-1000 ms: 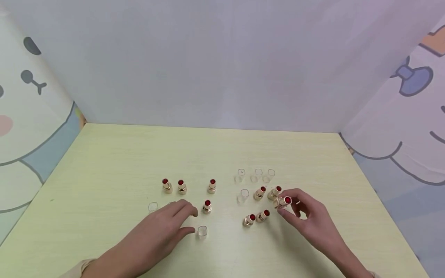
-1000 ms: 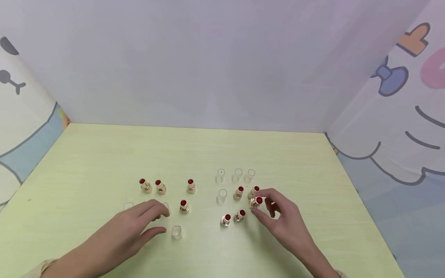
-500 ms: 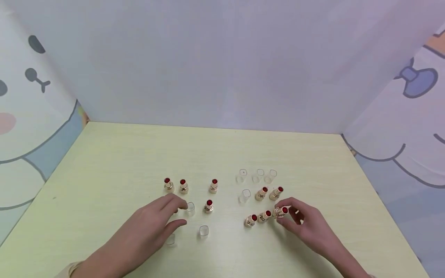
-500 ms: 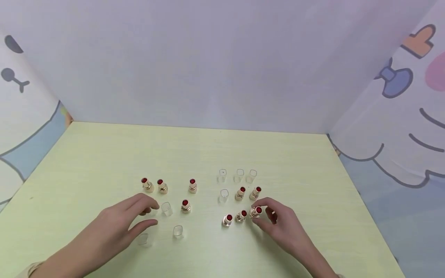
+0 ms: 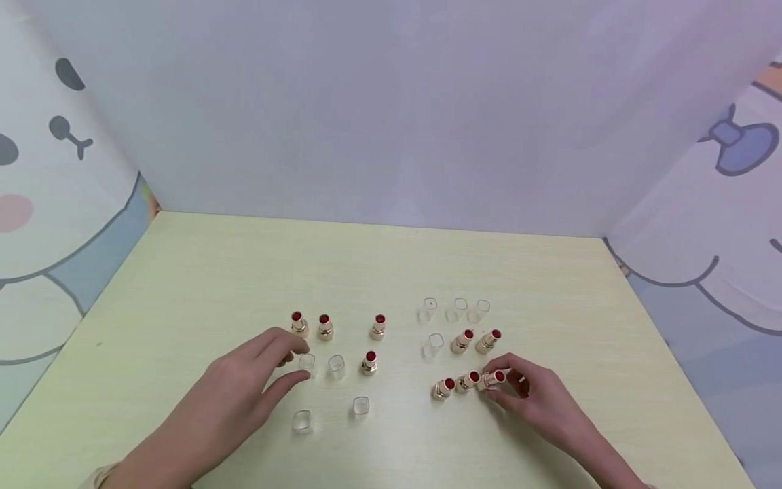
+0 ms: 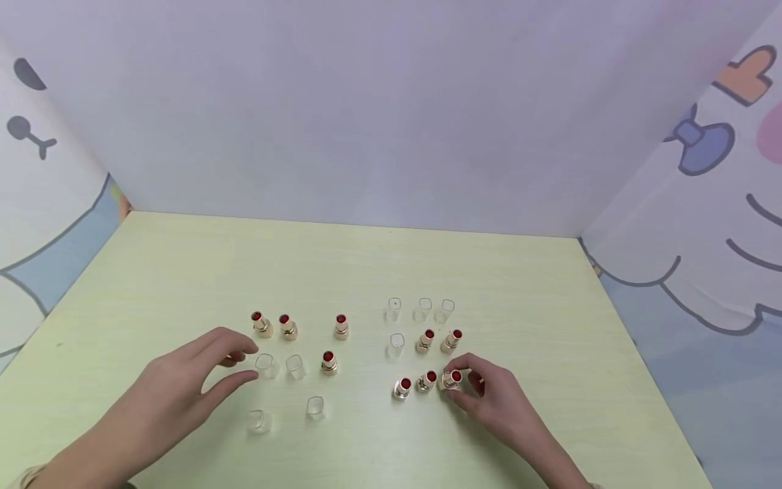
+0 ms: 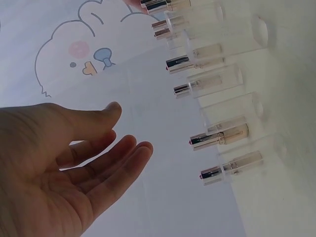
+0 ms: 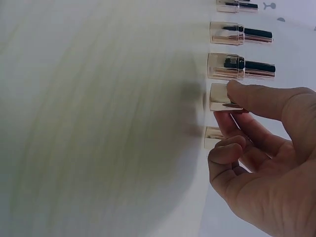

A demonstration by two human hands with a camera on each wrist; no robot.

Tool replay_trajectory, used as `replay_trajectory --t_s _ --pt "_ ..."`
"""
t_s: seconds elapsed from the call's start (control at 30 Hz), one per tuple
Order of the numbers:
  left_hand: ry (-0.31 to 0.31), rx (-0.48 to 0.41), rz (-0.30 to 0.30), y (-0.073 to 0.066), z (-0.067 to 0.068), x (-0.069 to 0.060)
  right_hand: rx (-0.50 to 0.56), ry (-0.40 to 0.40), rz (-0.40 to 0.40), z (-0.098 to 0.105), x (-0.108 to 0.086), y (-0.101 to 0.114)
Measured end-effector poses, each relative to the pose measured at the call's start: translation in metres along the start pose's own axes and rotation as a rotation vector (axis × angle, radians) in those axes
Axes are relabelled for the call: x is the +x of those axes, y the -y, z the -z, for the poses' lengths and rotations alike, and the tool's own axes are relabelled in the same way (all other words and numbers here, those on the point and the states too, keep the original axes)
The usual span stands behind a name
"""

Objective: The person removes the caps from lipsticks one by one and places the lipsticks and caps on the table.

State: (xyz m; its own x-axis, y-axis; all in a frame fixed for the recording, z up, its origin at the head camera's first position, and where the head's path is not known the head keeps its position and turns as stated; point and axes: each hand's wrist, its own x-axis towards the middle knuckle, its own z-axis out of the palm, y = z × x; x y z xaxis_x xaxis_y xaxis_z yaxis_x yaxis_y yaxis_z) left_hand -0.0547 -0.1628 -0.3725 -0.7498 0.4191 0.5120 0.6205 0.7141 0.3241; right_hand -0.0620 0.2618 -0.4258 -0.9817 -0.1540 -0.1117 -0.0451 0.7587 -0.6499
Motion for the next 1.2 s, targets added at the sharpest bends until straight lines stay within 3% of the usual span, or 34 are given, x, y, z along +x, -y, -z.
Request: replay_trajectory --t_s 0.43,0.73,1.2 --pt "-0.033 0.010 0.075 0.012 0.008 -0.003 -0.011 0.003 0.030 -0.002 0.003 -0.007" --pt "-0.080 0.024 0.081 0.021 0.011 -0.004 -0.024 0.028 0.062 0.010 0.004 -0.007" --pt "-0.033 0.084 0.202 0.049 0.015 -0.008 -0.112 -0.012 0.052 0.038 0.023 -0.035"
